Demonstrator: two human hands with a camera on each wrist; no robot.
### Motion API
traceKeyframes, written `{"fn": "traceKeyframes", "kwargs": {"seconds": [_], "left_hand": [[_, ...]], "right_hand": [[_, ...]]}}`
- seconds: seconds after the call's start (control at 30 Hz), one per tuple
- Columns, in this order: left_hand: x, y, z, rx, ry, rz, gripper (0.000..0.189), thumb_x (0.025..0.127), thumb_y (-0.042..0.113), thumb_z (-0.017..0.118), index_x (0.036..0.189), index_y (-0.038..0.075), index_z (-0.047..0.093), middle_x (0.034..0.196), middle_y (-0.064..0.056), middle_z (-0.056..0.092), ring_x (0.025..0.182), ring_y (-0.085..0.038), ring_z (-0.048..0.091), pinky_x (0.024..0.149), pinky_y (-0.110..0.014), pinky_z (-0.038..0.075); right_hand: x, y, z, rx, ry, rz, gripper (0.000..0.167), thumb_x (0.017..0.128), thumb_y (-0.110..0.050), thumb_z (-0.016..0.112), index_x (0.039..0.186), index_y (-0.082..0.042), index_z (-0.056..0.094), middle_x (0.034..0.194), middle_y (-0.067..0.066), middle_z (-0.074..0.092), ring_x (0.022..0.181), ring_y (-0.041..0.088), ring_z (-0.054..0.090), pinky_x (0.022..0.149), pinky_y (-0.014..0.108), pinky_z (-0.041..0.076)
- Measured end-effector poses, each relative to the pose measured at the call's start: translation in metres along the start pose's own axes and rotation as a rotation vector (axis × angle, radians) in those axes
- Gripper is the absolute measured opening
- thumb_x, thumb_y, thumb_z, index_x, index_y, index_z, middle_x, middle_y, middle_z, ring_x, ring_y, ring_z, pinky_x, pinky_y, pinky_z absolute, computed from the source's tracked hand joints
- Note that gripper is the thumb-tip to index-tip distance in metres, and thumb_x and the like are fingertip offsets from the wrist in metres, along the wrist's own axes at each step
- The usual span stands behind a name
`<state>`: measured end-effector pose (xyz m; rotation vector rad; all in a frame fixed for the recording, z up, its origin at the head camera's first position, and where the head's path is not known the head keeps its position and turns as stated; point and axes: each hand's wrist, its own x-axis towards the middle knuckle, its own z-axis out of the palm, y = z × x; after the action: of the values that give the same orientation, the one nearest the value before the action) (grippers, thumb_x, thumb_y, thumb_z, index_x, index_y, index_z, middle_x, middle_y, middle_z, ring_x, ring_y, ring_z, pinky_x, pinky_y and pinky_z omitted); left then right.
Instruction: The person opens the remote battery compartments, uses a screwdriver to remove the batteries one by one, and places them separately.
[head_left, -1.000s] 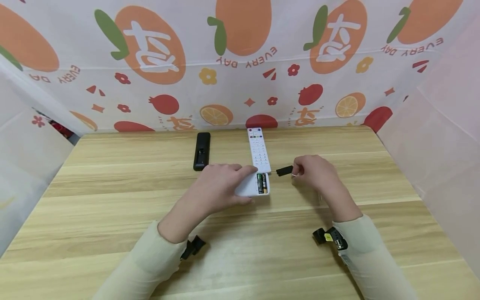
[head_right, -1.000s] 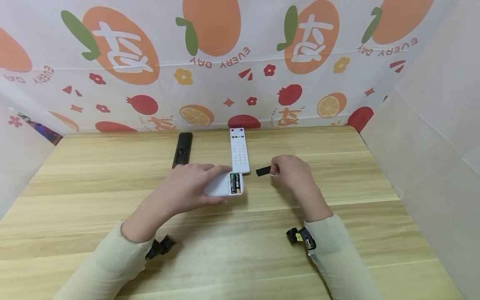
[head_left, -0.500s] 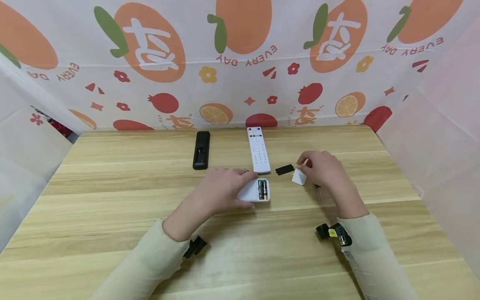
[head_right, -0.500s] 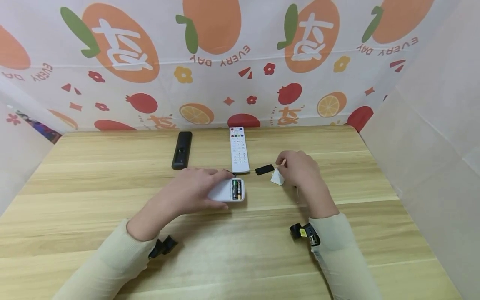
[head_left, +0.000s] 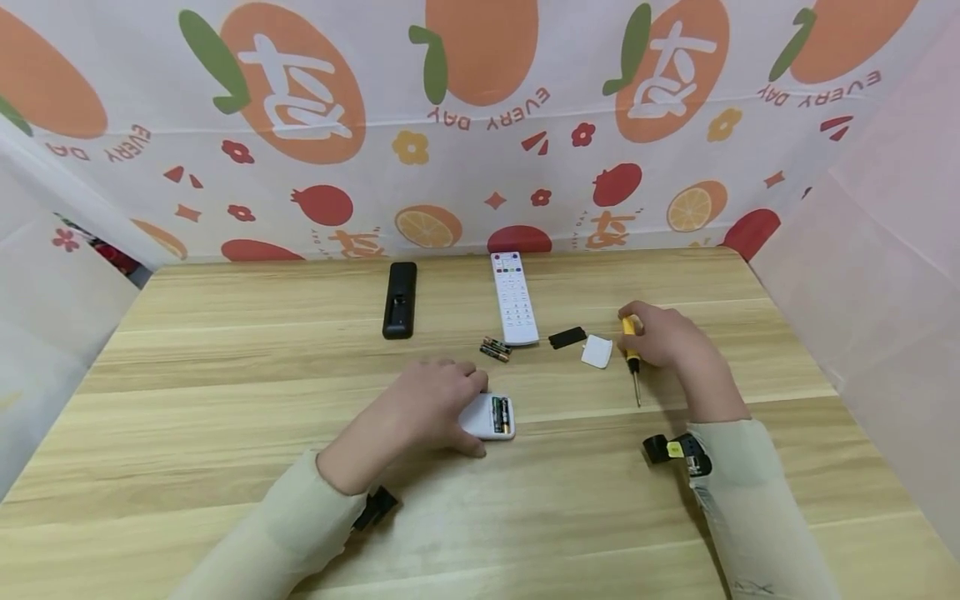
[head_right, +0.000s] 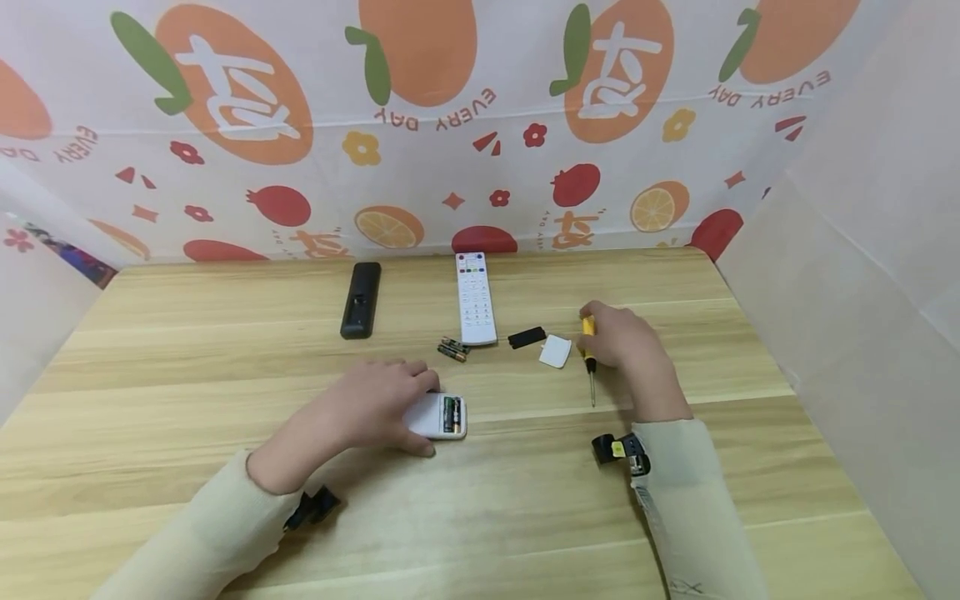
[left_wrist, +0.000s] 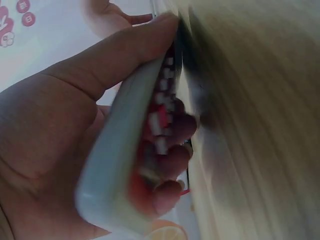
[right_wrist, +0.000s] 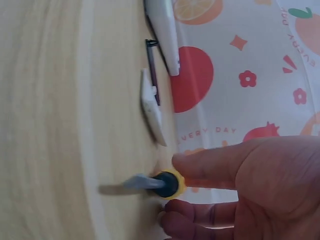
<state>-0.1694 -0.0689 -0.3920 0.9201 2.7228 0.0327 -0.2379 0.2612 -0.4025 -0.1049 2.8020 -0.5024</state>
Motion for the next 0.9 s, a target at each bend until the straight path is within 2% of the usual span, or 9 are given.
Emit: {"fn": "traceKeyframes", "kwargs": {"seconds": [0.1,0.27,0.33,0.43,0.5,0.57,0.73,0.8,0.9], "left_hand": [[0.0,0.0,0.003,0.043,-0.003,-0.029,0.081,0.066,0.067,0.081,0.123,0.012,0.06,0.116,-0.006,0.061,0.1,-0.025,0.059,0.076,-0.045,0.05],[0.001,0.0,0.006,0.039,0.03,-0.074,0.084,0.064,0.068,0.082,0.12,0.01,0.058,0.107,-0.008,0.059,0.093,-0.026,0.057,0.074,-0.045,0.05],[0.001,-0.001,0.008,0.024,0.029,-0.084,0.084,0.064,0.067,0.083,0.121,0.011,0.057,0.106,-0.008,0.058,0.09,-0.025,0.056,0.073,-0.044,0.05],[0.0,-0.004,0.007,0.002,0.005,-0.092,0.081,0.067,0.062,0.084,0.125,0.014,0.056,0.109,-0.007,0.058,0.091,-0.023,0.055,0.075,-0.042,0.05],[-0.001,-0.006,0.006,-0.005,-0.013,-0.093,0.078,0.069,0.059,0.084,0.127,0.015,0.056,0.112,-0.006,0.058,0.092,-0.021,0.055,0.076,-0.04,0.049],[-0.002,-0.008,0.005,-0.018,-0.025,-0.092,0.075,0.071,0.056,0.083,0.128,0.015,0.056,0.112,-0.006,0.058,0.092,-0.021,0.055,0.075,-0.039,0.049],[-0.002,-0.007,0.005,-0.011,-0.037,-0.1,0.075,0.076,0.061,0.078,0.126,0.009,0.056,0.109,-0.01,0.06,0.087,-0.022,0.056,0.071,-0.039,0.049],[-0.001,-0.005,0.005,0.001,-0.044,-0.112,0.077,0.077,0.063,0.075,0.125,0.006,0.055,0.108,-0.011,0.061,0.086,-0.022,0.056,0.07,-0.039,0.049],[0.001,-0.002,0.006,-0.001,-0.051,-0.137,0.079,0.078,0.065,0.073,0.123,0.003,0.054,0.104,-0.013,0.061,0.083,-0.023,0.057,0.067,-0.039,0.05]], "right_hand": [[0.002,0.001,0.003,-0.011,0.004,-0.004,0.05,0.095,-0.023,0.062,0.141,-0.006,0.05,0.125,0.025,0.06,0.099,0.035,0.055,0.087,0.053,0.046],[0.003,0.001,0.002,-0.004,0.027,0.0,0.054,0.092,-0.017,0.062,0.142,-0.003,0.049,0.119,0.025,0.062,0.093,0.033,0.058,0.078,0.045,0.049],[0.0,0.0,-0.002,0.026,0.042,-0.004,0.053,0.092,-0.017,0.06,0.141,-0.002,0.049,0.112,0.024,0.064,0.086,0.03,0.061,0.071,0.041,0.051],[-0.006,-0.005,-0.011,0.134,0.083,-0.041,0.05,0.094,-0.018,0.056,0.142,-0.005,0.048,0.102,0.021,0.064,0.073,0.026,0.061,0.061,0.035,0.051],[-0.01,-0.013,-0.015,0.242,0.122,-0.091,0.05,0.094,-0.017,0.054,0.143,-0.008,0.047,0.098,0.018,0.061,0.068,0.025,0.06,0.058,0.033,0.053],[-0.014,-0.025,-0.016,0.363,0.153,-0.163,0.05,0.095,-0.015,0.055,0.144,-0.011,0.046,0.097,0.016,0.056,0.071,0.025,0.061,0.061,0.034,0.057],[-0.024,-0.061,-0.007,0.657,0.217,-0.372,0.041,0.098,-0.015,0.062,0.137,-0.011,0.051,0.106,0.015,0.054,0.077,0.029,0.068,0.066,0.04,0.06],[-0.028,-0.075,0.0,0.736,0.233,-0.443,0.038,0.098,-0.018,0.065,0.133,-0.01,0.052,0.11,0.014,0.055,0.078,0.029,0.07,0.068,0.04,0.06],[-0.032,-0.091,0.01,0.782,0.247,-0.524,0.037,0.098,-0.018,0.064,0.132,-0.012,0.052,0.112,0.011,0.056,0.08,0.025,0.072,0.071,0.038,0.06]]}}
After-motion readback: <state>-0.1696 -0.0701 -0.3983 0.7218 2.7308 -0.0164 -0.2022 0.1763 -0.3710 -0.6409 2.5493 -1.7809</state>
